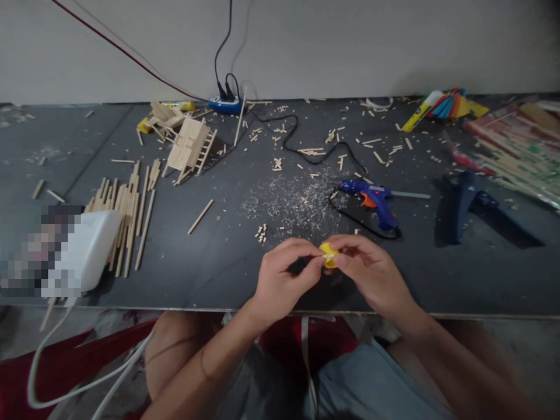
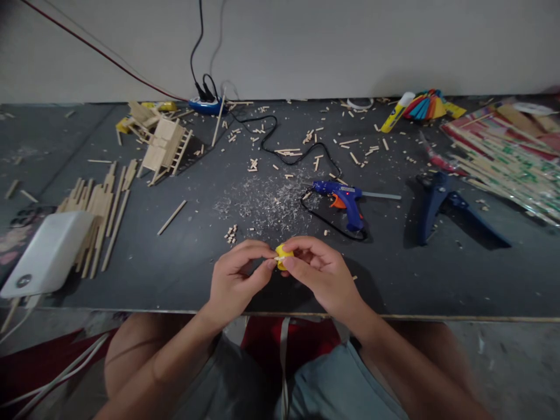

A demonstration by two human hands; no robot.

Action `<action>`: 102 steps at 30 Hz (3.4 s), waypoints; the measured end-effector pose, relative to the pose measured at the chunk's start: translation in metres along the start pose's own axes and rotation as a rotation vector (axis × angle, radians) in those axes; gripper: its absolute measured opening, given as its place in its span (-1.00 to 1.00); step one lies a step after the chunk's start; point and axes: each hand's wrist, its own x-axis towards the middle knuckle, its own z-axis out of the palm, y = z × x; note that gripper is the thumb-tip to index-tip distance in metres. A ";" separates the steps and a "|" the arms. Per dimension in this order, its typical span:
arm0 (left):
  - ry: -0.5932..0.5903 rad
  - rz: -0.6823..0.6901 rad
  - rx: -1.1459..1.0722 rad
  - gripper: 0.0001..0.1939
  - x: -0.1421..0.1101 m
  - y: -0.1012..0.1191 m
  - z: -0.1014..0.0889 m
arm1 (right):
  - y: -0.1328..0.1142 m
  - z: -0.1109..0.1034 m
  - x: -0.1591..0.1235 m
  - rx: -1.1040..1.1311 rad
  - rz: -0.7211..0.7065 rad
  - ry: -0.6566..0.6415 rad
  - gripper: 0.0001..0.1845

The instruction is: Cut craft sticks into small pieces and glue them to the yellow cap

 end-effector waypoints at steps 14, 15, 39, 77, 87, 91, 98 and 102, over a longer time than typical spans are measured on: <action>-0.020 0.007 0.016 -0.89 0.002 0.004 -0.002 | -0.002 0.000 -0.001 -0.054 -0.025 0.013 -0.90; -0.023 0.001 0.021 -0.89 0.002 0.004 -0.002 | -0.002 0.000 0.000 -0.063 -0.023 0.014 -0.90; -0.097 -0.004 0.048 -0.92 0.005 0.007 -0.004 | -0.007 -0.001 -0.002 -0.249 -0.046 0.019 -0.97; -0.057 -0.058 0.046 -0.90 0.001 0.006 -0.001 | 0.003 0.002 -0.002 -0.054 -0.038 0.061 -0.89; -0.079 -0.003 0.088 -0.84 0.001 0.007 -0.001 | 0.005 0.001 -0.001 0.008 -0.025 0.058 -0.87; -0.065 0.022 0.054 -0.87 0.000 0.006 -0.001 | 0.005 0.002 -0.002 -0.011 -0.040 0.058 -0.86; -0.050 -0.013 0.052 -0.91 0.000 0.007 0.000 | 0.007 0.002 -0.002 -0.030 -0.054 0.065 -0.85; -0.053 -0.024 0.050 -0.91 0.001 0.008 0.000 | 0.007 0.004 -0.003 -0.017 -0.048 0.062 -0.85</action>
